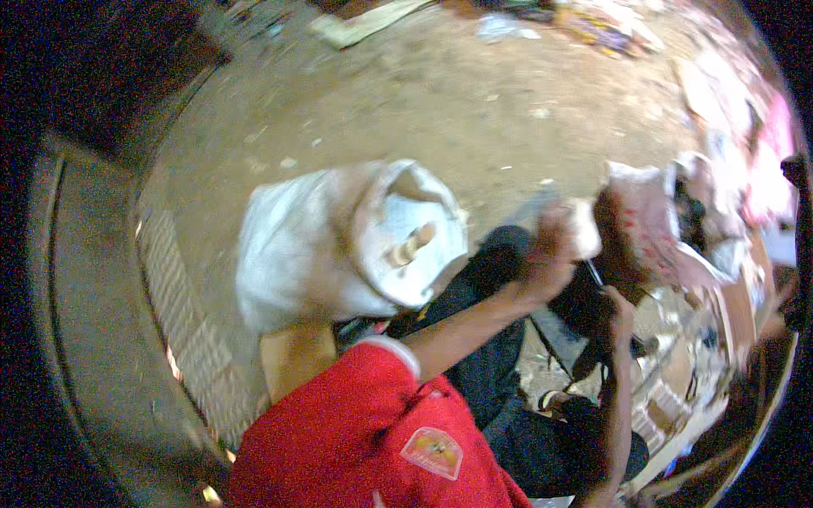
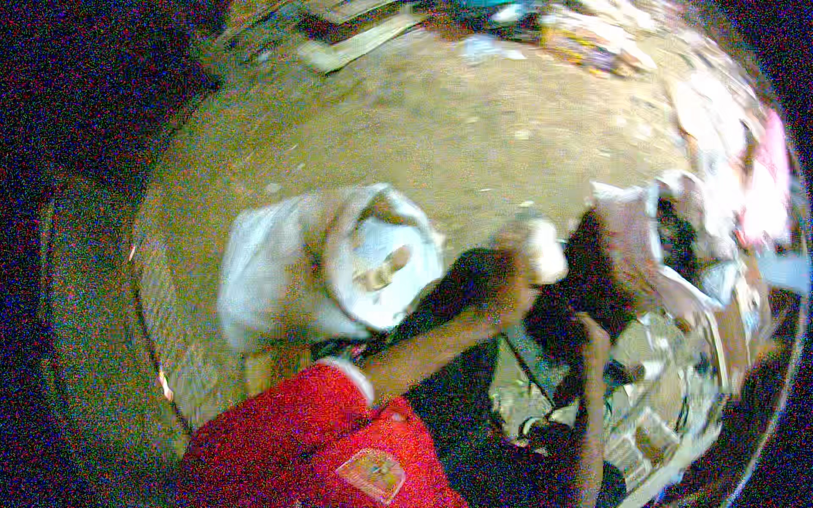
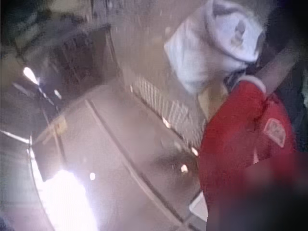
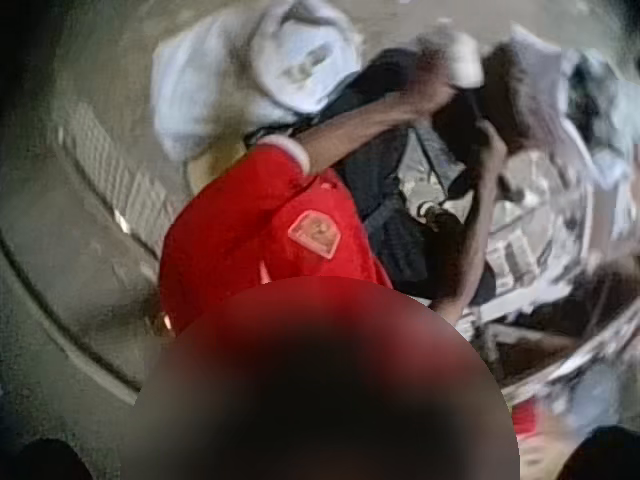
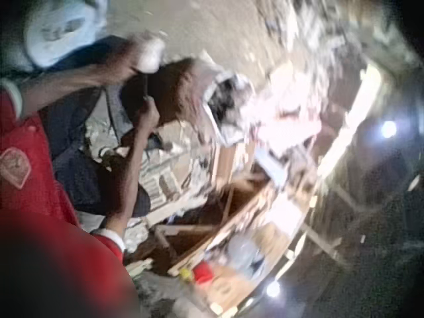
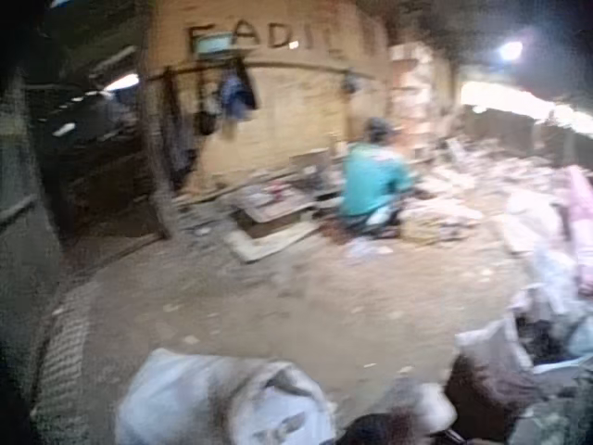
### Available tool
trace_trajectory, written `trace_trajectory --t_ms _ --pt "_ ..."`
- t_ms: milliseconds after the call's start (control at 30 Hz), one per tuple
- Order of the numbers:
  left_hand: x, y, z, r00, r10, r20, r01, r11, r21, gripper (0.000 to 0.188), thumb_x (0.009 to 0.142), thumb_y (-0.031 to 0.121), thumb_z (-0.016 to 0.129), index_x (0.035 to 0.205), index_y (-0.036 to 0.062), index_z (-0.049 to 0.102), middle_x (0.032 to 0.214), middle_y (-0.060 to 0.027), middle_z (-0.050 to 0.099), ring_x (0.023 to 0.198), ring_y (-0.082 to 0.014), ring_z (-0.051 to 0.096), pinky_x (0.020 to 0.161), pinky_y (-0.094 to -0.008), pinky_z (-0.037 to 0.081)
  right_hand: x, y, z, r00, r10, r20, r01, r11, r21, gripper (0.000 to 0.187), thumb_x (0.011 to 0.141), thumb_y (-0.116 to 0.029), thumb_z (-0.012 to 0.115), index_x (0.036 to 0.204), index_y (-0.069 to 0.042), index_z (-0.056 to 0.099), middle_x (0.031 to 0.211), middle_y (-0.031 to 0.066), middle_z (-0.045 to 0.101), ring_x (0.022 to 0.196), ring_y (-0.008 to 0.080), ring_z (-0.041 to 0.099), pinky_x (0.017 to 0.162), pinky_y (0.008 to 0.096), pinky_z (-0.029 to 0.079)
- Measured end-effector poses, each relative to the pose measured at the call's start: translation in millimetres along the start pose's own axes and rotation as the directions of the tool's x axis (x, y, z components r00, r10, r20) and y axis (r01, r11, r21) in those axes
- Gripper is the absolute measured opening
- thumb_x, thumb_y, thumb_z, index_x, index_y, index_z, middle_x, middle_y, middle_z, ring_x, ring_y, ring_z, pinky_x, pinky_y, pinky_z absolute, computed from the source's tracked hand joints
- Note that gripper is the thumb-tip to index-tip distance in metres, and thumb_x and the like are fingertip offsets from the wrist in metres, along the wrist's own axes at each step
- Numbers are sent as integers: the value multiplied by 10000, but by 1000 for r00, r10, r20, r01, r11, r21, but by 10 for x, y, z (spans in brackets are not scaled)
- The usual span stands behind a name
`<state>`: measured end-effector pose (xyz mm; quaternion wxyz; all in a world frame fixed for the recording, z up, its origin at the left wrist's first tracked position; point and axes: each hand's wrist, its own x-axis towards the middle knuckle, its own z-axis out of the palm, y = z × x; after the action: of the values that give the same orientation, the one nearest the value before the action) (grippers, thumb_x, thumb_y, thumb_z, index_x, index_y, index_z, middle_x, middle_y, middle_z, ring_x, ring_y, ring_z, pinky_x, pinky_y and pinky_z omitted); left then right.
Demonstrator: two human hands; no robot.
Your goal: The person sits on the floor and repeatedly picks up small wooden discs, threads them onto a long rod, and then uses a brush to apply a dark coating to the rod. The coated rod is then placed into a sack.
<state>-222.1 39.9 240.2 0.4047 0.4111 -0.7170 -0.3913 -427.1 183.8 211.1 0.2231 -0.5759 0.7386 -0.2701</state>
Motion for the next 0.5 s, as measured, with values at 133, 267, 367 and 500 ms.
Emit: trace_trajectory --t_ms 133,267,367,500 --pt "-55 39 202 975 159 -155 -162 987 -9 687 744 -69 629 1367 -33 342 1408 -284 308 1323 -487 321 1127 -483 299 88 106 44 986 162 -35 -164 985 -59 353 763 58 553 1099 13 655 896 120 695 829 175 647 774 302 514" --pt "-111 -33 183 966 183 -183 -191 981 -28 851 660 -73 695 1408 3 297 1406 -285 308 1332 -491 300 1124 -503 293 45 112 43 1000 -8 -5 8 999 36 350 808 47 529 1131 -4 654 956 115 692 844 172 639 783 301 509" --pt "-131 -71 133 983 70 -170 -83 994 -70 881 643 -31 735 1411 3 304 1330 -280 408 1252 -497 384 1108 -532 295 52 53 85 918 394 40 -347 754 558 455 740 69 571 1174 -32 661 1030 93 706 982 198 636 881 327 497" --pt "-103 -52 87 910 318 -265 -302 948 101 834 682 57 792 1391 3 356 1236 -263 532 1213 -488 446 1074 -574 303 48 -99 24 996 81 -28 -84 986 -146 384 779 16 571 1150 -3 663 1094 170 710 1060 311 672 930 366 518"
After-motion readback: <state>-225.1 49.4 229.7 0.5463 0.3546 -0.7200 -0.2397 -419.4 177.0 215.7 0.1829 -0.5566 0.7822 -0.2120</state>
